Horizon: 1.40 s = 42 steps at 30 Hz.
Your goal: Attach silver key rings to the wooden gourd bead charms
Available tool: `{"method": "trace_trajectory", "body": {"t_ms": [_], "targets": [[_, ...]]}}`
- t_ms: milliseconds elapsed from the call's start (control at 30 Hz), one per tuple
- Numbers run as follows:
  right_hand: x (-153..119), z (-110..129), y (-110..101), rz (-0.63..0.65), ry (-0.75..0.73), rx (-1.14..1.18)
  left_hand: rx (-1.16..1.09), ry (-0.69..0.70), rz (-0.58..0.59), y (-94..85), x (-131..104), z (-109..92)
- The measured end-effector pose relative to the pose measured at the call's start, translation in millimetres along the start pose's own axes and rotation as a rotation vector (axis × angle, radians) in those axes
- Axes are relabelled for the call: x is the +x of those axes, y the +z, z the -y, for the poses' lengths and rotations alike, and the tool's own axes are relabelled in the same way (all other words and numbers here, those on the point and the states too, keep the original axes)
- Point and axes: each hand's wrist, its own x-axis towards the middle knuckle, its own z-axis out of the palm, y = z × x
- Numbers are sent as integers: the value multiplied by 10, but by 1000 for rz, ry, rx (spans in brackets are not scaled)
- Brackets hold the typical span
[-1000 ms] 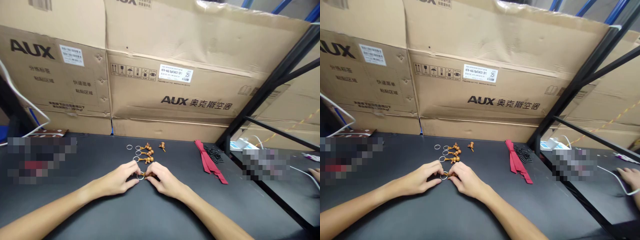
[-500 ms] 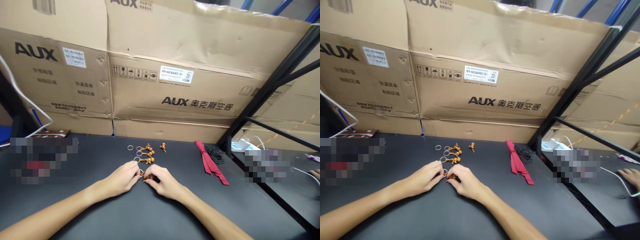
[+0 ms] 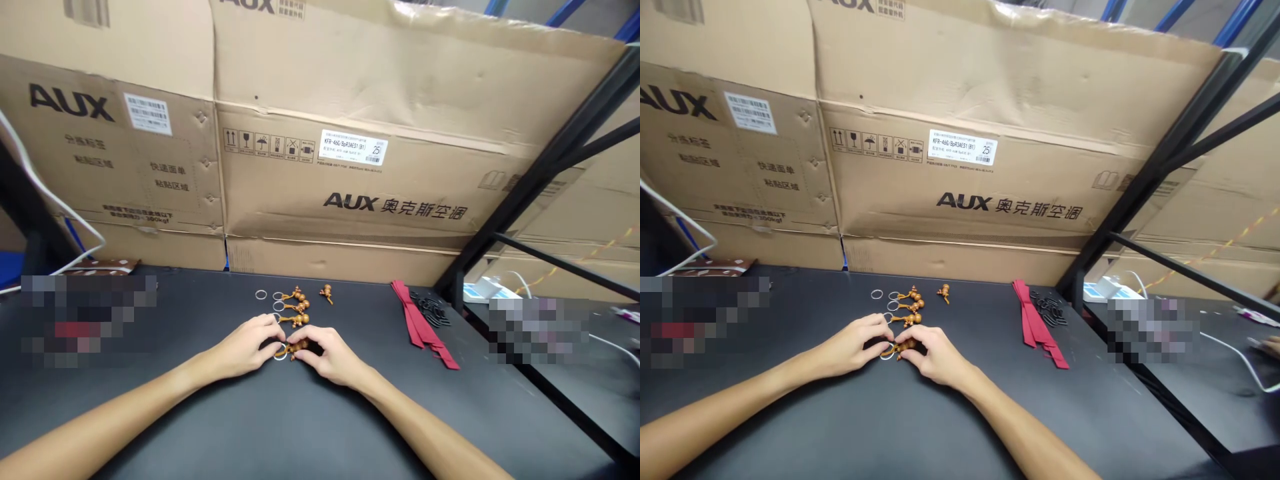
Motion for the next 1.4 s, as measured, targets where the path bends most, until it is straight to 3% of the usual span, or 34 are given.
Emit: {"method": "trace_trajectory", "body": {"t_ms": [200, 567, 833, 1100, 1400], "targets": [[25, -55, -21, -52, -102, -218, 26, -47, 6, -8, 1, 3], [57, -38, 12, 4, -170, -209, 13, -27, 54, 21, 6, -17], [29, 73, -2, 6, -102, -120, 176, -172, 18, 25, -1, -22], [32, 76, 26, 15, -88, -90, 50, -44, 71, -22, -7, -61], [20, 85, 38, 44, -59, -32, 160, -112, 52, 2, 5, -94]]}}
